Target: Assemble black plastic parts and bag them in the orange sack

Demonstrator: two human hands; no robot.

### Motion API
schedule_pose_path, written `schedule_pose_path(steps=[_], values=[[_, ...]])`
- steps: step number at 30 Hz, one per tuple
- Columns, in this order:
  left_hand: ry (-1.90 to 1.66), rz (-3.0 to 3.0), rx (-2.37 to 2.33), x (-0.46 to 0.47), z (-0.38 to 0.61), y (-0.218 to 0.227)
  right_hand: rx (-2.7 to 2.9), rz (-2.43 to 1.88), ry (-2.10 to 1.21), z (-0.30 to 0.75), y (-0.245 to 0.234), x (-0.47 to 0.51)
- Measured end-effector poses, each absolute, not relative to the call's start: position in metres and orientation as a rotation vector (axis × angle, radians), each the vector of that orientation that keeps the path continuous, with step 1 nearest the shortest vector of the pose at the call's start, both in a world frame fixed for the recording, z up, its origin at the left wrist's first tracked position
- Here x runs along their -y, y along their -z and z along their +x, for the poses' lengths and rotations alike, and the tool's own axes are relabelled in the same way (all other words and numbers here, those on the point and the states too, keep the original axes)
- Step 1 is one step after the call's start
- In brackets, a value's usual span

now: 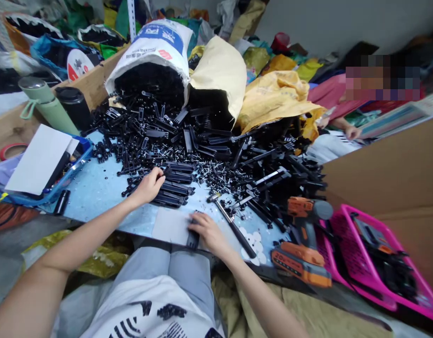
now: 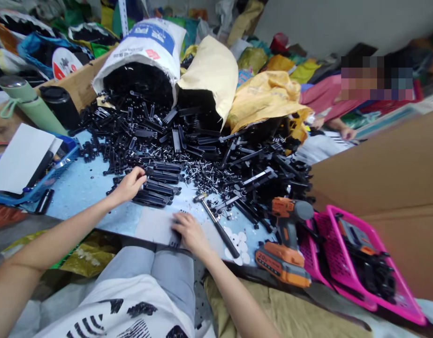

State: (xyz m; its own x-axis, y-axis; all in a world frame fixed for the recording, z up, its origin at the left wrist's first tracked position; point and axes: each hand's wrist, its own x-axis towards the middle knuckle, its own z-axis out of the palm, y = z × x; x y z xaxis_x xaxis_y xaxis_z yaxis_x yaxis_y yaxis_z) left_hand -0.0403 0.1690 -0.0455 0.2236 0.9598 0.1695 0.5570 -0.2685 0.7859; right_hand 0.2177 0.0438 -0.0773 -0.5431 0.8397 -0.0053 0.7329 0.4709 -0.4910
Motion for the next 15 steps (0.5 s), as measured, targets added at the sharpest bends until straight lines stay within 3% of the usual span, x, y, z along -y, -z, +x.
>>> schedule_pose_path(steps=[3, 6, 12, 15], values=[[-0.862, 1.615, -1.356, -0.12, -0.028, 0.059, 2.144, -1.94, -0.369, 0.209, 0.09, -0.044], [-0.892, 1.485, -1.278, -0.086, -0.014, 0.073, 1.926, -2.222, -0.367, 0.198, 0.095, -0.046], [-0.913, 1.379, -1.084, -0.051, 0.013, 0.074, 1.425, -1.548, -1.184, 0.187, 0.08, -0.041], [-0.897, 1.448, -1.081, -0.045, 0.021, 0.066, 1.15, -1.326, -1.408, 0.18, 0.071, -0.037]])
